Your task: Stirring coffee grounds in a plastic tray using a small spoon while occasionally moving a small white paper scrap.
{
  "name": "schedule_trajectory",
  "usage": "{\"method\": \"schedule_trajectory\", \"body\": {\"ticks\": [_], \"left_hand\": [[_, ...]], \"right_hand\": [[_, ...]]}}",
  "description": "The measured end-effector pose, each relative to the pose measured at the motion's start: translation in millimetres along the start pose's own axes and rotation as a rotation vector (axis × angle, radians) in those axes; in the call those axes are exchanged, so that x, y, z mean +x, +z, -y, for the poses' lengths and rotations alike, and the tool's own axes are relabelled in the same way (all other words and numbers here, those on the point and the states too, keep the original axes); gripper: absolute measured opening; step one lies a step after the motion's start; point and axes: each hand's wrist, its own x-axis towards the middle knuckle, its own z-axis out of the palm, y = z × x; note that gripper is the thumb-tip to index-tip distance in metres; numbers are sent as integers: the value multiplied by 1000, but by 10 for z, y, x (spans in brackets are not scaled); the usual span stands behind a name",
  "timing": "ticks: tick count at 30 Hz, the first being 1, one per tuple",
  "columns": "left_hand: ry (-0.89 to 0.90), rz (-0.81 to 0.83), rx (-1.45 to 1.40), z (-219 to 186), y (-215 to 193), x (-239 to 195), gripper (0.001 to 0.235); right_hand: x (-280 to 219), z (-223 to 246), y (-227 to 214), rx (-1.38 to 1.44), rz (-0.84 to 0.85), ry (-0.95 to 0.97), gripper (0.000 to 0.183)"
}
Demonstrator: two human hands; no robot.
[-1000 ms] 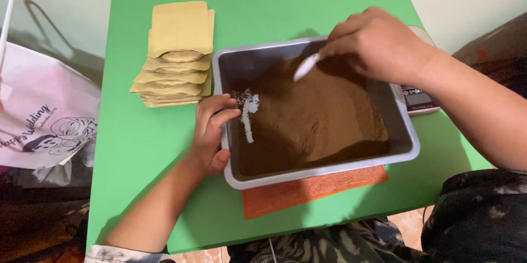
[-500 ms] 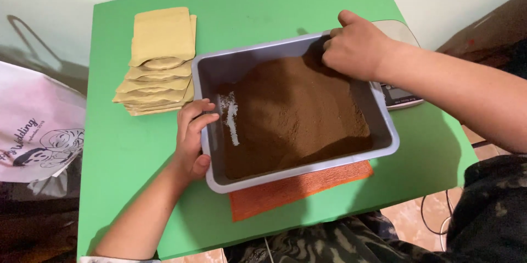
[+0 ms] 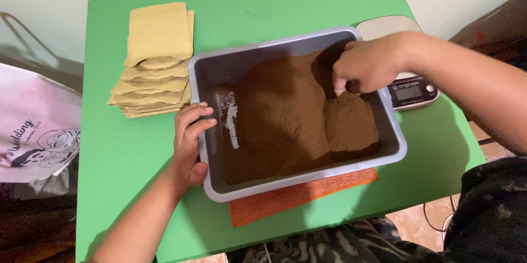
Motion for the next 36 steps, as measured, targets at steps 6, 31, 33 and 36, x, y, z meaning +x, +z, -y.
{"method": "schedule_trajectory", "body": {"ticks": [6,31,33,36], "left_hand": [[1,-5,3,10,7,-11,87],[208,-101,43,128,-92,349,67],[95,24,-50,-83,-199,574,65],[-90,316,0,-40,-409,807,49]], "right_hand": [[-368,379,-415,-35,-248,-133,29],[-271,4,22,12,-151,-61,29],[-335,5,-104,21,-213,-30,34],[-288,177,-96,-38,-444,-50,25]]}}
